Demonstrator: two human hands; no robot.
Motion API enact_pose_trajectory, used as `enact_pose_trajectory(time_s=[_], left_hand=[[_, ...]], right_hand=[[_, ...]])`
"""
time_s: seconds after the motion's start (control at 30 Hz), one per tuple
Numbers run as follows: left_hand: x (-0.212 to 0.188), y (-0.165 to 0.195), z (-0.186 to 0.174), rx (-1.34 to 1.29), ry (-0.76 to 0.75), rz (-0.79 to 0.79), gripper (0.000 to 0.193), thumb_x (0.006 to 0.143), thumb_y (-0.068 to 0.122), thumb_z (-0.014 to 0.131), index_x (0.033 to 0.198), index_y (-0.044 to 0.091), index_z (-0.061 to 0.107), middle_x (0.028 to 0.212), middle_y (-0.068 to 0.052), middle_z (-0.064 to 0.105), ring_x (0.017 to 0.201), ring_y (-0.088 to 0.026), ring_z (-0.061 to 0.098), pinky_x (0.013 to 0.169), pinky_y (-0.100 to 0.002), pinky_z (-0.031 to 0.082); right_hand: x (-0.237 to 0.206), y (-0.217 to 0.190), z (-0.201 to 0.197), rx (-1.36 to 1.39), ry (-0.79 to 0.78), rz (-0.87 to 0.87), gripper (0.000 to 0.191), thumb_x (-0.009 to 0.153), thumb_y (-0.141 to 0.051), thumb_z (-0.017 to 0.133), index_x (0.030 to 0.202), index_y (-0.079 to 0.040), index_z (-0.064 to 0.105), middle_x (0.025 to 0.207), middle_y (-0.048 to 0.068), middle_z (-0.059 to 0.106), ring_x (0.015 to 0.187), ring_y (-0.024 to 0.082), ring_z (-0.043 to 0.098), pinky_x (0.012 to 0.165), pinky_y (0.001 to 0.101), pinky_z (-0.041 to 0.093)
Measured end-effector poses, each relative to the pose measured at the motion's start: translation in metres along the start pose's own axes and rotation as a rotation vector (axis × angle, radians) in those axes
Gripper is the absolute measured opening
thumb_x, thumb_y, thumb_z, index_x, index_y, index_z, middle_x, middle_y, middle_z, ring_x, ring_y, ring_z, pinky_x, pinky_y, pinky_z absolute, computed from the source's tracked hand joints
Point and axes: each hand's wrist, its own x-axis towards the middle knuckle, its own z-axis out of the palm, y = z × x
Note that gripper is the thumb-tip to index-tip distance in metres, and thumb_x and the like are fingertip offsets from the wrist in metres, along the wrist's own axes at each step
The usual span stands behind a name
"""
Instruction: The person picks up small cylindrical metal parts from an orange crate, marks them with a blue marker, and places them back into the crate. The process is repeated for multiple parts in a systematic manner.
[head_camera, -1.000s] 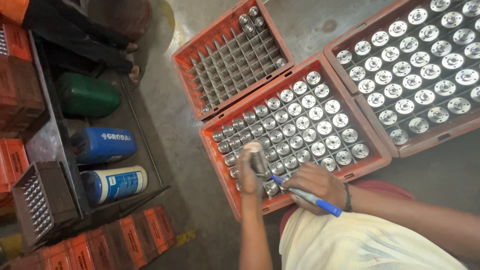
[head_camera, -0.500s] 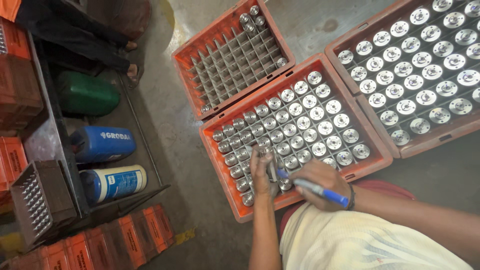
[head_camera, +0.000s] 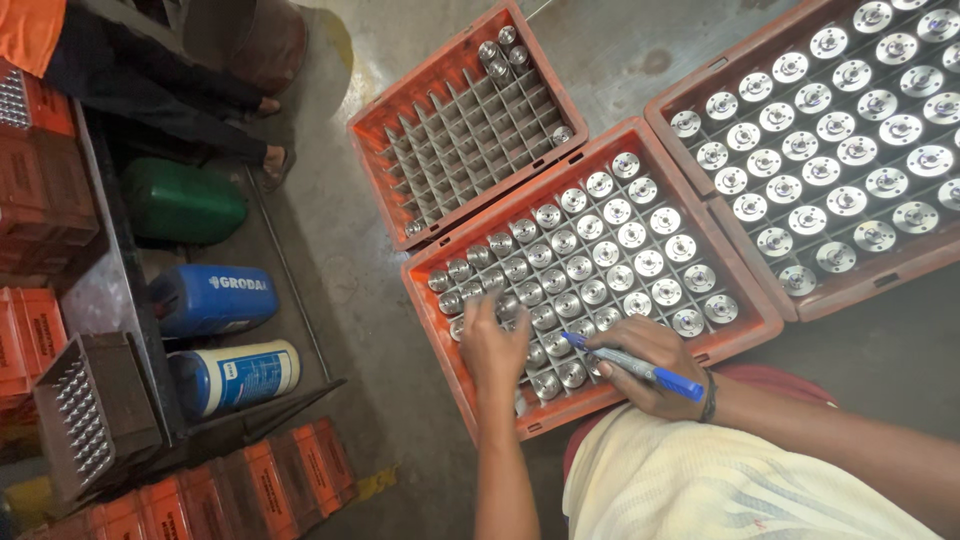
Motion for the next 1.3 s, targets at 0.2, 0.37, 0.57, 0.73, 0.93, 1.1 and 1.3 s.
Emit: enact_pose_trajectory(time_s=[0.2,0.37,0.57,0.73,0.93,1.1,1.3], left_hand=[[0.023,0.000,0.014,-0.008,-0.019,0.032,0.041,0.060,0.030,0.091,0.091,0.007,0.078,0.091,-0.009,0.073,0.084,-0.028,0.071,0.075,-0.041,0.056],[0.021,-0.031,-0.003,-0.998,-0.120,-0.130,0.045,0.074,0.029,0.077,0.108,0.001,0.070,0.092,-0.010,0.070,0.078,-0.026,0.065,0.071,-0.040,0.055],[-0.017,-0.004,0.057,-1.504,-0.406,-0.308,0.047,0.111,0.034,0.043,0.135,-0.003,0.059,0.100,-0.009,0.071,0.083,-0.018,0.067,0.070,-0.031,0.055],[-0.027,0.009,0.063,-1.466,-0.267,-0.570,0.054,0.103,0.037,0.045,0.142,0.000,0.054,0.105,-0.007,0.075,0.091,-0.018,0.069,0.071,-0.028,0.058],[-0.028,0.011,0.059,-1.405,-0.322,-0.383,0.047,0.093,0.022,0.063,0.134,0.005,0.046,0.095,-0.011,0.068,0.074,-0.018,0.064,0.060,-0.031,0.054],[-0.024,0.014,0.050,-1.570,-0.345,-0.443,0.042,0.089,0.030,0.060,0.121,0.005,0.051,0.081,-0.013,0.070,0.066,-0.021,0.069,0.058,-0.033,0.057],[-0.003,0.014,0.005,-0.248,-0.011,0.052,0.032,0.085,0.025,0.070,0.109,0.004,0.068,0.098,-0.015,0.068,0.080,-0.029,0.071,0.072,-0.043,0.057]], right_hand=[[0.000,0.000,-0.004,-0.002,0.017,-0.002,0.022,0.084,-0.008,0.070,0.106,-0.003,0.069,0.088,0.012,0.071,0.080,0.028,0.068,0.071,0.0387,0.052],[0.002,-0.009,-0.010,-0.034,0.016,-0.070,0.025,0.081,-0.007,0.071,0.105,-0.004,0.069,0.087,0.010,0.070,0.076,0.028,0.066,0.069,0.0392,0.050],[0.011,-0.004,-0.008,-0.071,0.009,-0.176,0.028,0.079,-0.007,0.074,0.106,-0.004,0.068,0.084,0.009,0.064,0.076,0.028,0.061,0.071,0.0407,0.048],[0.001,-0.001,-0.003,-0.047,-0.051,-0.231,0.028,0.076,-0.008,0.073,0.104,-0.004,0.068,0.083,0.009,0.066,0.072,0.027,0.062,0.068,0.0397,0.049],[-0.005,0.003,-0.004,-0.064,-0.049,-0.174,0.024,0.080,-0.008,0.072,0.103,-0.004,0.068,0.084,0.009,0.067,0.073,0.027,0.062,0.067,0.0398,0.049],[-0.004,0.001,-0.005,0.004,-0.067,-0.123,0.025,0.077,-0.009,0.073,0.102,-0.005,0.069,0.082,0.009,0.066,0.073,0.029,0.063,0.067,0.0410,0.049],[-0.004,0.003,-0.010,-0.027,0.100,-0.027,0.023,0.082,-0.008,0.071,0.105,-0.003,0.069,0.089,0.010,0.070,0.081,0.028,0.066,0.073,0.0390,0.051]])
